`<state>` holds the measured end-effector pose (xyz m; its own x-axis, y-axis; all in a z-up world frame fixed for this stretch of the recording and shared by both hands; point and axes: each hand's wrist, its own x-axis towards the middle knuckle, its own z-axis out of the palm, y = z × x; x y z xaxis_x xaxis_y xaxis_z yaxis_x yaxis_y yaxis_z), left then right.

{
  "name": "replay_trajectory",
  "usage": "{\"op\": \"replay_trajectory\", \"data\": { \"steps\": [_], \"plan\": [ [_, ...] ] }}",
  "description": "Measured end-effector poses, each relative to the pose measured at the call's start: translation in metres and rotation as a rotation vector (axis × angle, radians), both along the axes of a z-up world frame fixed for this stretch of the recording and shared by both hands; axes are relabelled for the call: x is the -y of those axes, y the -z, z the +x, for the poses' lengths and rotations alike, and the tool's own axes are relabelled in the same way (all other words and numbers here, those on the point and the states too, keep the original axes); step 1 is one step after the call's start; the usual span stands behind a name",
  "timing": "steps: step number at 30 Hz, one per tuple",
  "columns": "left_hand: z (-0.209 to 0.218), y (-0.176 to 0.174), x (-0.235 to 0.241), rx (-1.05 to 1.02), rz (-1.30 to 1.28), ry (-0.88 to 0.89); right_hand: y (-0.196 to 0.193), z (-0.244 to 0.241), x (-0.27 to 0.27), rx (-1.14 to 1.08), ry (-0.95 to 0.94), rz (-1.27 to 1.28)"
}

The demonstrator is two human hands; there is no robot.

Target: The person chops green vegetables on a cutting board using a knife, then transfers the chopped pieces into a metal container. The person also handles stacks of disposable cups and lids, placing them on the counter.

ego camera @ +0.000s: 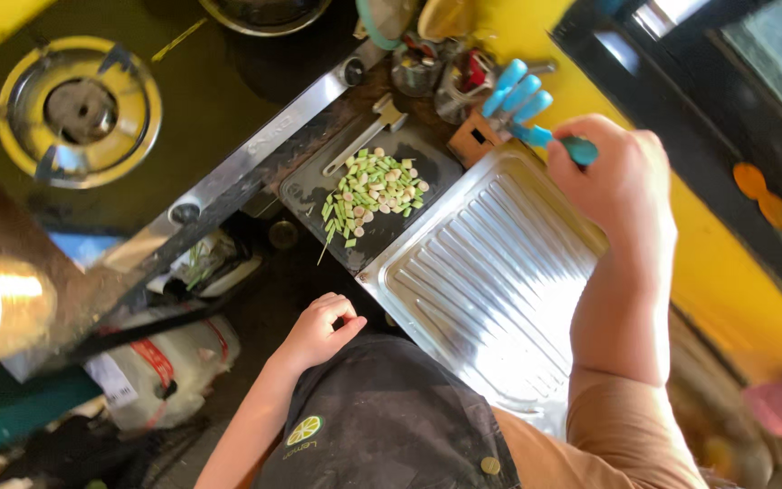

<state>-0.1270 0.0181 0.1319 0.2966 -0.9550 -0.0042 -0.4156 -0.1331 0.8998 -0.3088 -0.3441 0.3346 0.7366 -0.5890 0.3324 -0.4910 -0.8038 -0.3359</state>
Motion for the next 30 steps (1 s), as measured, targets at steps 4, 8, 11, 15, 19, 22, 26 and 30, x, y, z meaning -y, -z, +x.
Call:
{"op": "replay_trajectory", "data": {
  "steps": [4, 8, 11, 15, 19, 22, 26, 30],
  "plan": [
    [-0.013, -0.006, -0.005, -0.003, 0.041, -0.045, -0.002, -0.001, 0.007, -0.015, -0.042, -0.061],
    [-0.02, -0.013, -0.014, 0.023, 0.064, -0.04, 0.01, 0.01, 0.009, 0.06, -0.073, -0.021],
    [-0.021, -0.016, -0.019, 0.054, 0.087, -0.044, 0.026, 0.025, 0.008, 0.17, -0.207, 0.024],
    [-0.021, -0.024, -0.031, 0.034, 0.12, -0.086, 0.034, 0.035, 0.01, 0.219, -0.28, -0.053],
    [-0.026, -0.023, -0.05, 0.01, 0.116, -0.155, 0.038, 0.045, 0.024, 0.149, -0.315, -0.149],
    [-0.029, -0.019, -0.064, 0.001, 0.128, -0.201, 0.041, 0.043, 0.038, 0.109, -0.329, -0.153],
    [-0.03, -0.015, -0.081, -0.025, 0.098, -0.249, 0.041, 0.042, 0.044, 0.08, -0.33, -0.157],
    [-0.03, -0.011, -0.086, -0.057, 0.09, -0.286, 0.033, 0.044, 0.037, 0.102, -0.368, -0.188]
  ]
}}
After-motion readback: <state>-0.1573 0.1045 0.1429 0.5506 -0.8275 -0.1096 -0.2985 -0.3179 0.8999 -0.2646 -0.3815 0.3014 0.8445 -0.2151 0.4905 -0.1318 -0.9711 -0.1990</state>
